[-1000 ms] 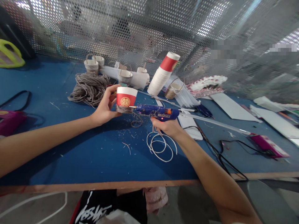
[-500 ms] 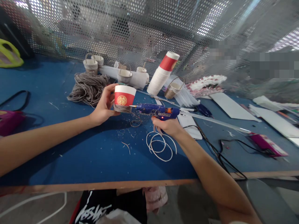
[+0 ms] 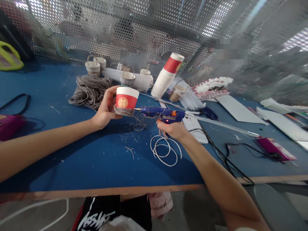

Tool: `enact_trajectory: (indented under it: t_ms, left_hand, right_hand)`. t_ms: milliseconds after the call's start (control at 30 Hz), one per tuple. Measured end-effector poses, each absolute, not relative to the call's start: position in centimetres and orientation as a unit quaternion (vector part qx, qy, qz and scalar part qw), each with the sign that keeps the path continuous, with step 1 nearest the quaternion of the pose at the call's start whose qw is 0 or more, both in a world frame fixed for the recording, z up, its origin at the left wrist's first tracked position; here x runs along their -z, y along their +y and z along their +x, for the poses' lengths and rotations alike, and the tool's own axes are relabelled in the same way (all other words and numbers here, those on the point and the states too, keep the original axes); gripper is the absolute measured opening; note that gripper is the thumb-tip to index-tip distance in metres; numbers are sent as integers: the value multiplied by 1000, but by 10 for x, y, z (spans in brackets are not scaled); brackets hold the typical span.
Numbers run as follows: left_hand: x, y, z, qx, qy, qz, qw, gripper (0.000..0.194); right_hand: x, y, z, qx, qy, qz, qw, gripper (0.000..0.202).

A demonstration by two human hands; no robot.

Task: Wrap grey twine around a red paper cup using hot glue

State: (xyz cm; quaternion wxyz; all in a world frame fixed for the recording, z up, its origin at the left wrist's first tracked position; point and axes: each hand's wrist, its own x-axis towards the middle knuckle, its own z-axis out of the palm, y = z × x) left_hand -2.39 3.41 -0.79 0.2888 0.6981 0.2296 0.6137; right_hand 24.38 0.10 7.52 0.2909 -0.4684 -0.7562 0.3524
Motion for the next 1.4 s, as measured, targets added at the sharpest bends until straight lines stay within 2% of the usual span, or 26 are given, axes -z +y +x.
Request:
enact_trajectory:
  t_ms: [300,433,567,633,767,867,967,1100,1200,1400]
  left_hand:
    - [11,37,-27,-620,235,699,269,96]
    - [12,37,-26,-618,244,698,267,97]
    - [13,33,-23,-612,249,699,272,96]
    - [13,31,-20,-613,261,700,258,92]
    - [11,26,-15,-619,288,695,227,88]
    - [9,24,-14,-608,316,700,200,88]
    - [8,24,-16,-592,333,711,184,90]
    - [5,21,-16,-574,322,737,153,92]
    - [1,16,-13,-563,318,754,115,90]
    - [-5,9,-8,-534,328,779,26,88]
  right_hand:
    - [-67,12,252,-307,-776,-490,252,24]
    - [-64,26,257,-148,-807,-515,247,27]
    - [-57,42,264,-14,-821,-543,174,43]
    - [-54,46,270,-4,-821,-554,136,47]
    - [-61,48,285,-63,-852,-512,88,48]
    - [-71,45,293,-92,-878,-463,79,61]
    - [-73,40,288,-84,-870,-469,130,59]
    - [-60,23,260,-57,-846,-443,290,32]
    - [-52,3,235,-87,-839,-375,384,30]
    - [-50,-26,210,-13,-863,-298,406,40]
